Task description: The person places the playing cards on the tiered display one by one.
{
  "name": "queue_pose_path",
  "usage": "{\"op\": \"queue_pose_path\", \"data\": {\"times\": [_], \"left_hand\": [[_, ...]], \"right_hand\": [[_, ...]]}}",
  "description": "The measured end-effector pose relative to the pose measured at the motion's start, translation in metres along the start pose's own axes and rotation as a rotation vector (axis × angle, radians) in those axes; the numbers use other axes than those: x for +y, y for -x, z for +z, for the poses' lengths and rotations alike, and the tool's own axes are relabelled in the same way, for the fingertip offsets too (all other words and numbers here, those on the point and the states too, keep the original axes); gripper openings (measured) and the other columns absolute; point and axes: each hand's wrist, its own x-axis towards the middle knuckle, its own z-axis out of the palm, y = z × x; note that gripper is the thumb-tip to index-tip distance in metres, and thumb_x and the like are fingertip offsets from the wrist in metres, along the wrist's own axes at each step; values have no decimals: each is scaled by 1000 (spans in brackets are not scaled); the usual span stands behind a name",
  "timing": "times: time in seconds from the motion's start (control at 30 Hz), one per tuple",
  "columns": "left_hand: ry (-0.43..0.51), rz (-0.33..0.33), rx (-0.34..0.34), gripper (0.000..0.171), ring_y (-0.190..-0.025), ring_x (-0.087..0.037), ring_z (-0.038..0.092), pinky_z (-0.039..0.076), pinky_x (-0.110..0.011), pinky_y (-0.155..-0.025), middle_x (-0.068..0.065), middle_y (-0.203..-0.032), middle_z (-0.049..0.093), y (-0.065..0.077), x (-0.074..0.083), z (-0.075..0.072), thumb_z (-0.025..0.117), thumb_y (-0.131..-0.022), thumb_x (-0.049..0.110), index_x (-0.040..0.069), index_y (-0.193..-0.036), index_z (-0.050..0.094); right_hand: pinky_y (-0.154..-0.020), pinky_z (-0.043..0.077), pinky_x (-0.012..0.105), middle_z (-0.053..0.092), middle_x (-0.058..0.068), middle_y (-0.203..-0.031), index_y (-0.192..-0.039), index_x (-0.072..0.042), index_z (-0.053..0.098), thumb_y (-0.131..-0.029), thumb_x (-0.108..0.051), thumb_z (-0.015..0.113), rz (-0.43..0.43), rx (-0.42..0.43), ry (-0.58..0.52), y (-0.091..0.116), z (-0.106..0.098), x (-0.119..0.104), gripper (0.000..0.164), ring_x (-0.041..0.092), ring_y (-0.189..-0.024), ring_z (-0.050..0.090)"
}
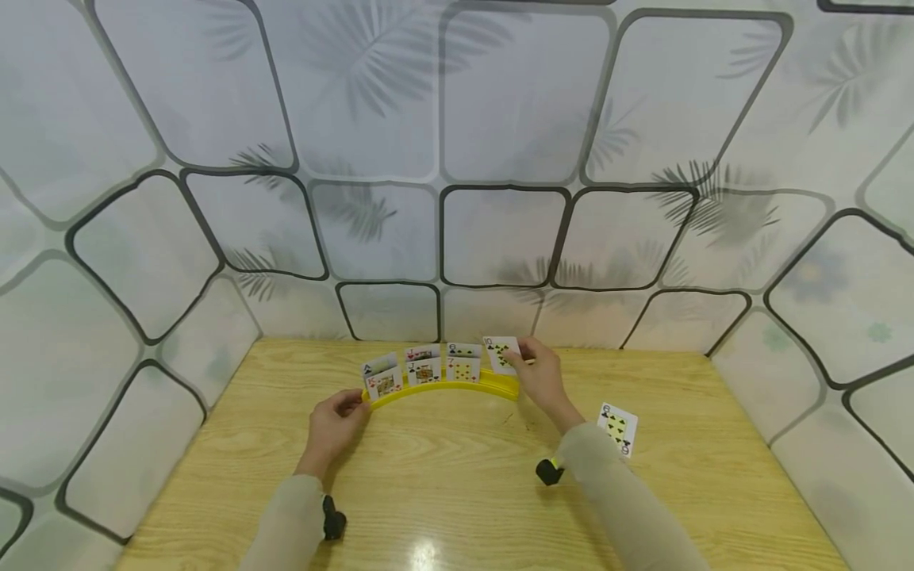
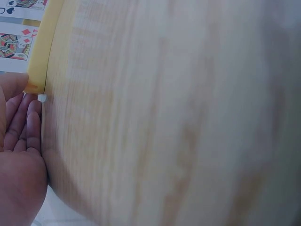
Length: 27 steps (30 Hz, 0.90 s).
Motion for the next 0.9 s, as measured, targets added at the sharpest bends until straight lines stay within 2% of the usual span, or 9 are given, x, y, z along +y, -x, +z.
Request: {"op": "queue_pose_path", "data": {"times": [0.13,0.33,0.57,0.9], "left_hand": [[2,-2,2,28,-95,-15,68,52,-15,-79,-19,-113,76,0,0,0,71,-98,7,-3,-124,74],[3,-15,0,28,-95,-14,67,51,-15,-80,-19,-113,76,1,2,0,72,-98,8,-3,-124,74],[5,-22,-3,28,-96,-14,67,51,-15,-80,-19,-114,76,1,3,0,71,-99,8,-2,-124,74],[-4,-26,-2,28,-97,-16,67,51,-17,-80,-18,-114,76,2,3,-1,71,-99,9,-2,-124,74]], "right_hand": [[-76,53,32,74,13,-99,-107,-6,74,-102,-17,71,-17,-3,0,1,3,-1,13,24,-89,64],[-78,52,34,74,12,-100,-107,-7,73,-103,-20,71,8,-16,17,3,7,-4,14,22,-91,64],[-76,52,34,72,13,-96,-103,-6,67,-104,-19,68,23,-34,-13,4,9,-1,13,21,-87,63],[-76,56,39,68,13,-89,-107,-3,64,-103,-17,69,13,-26,4,4,10,-1,15,22,-82,63]]}}
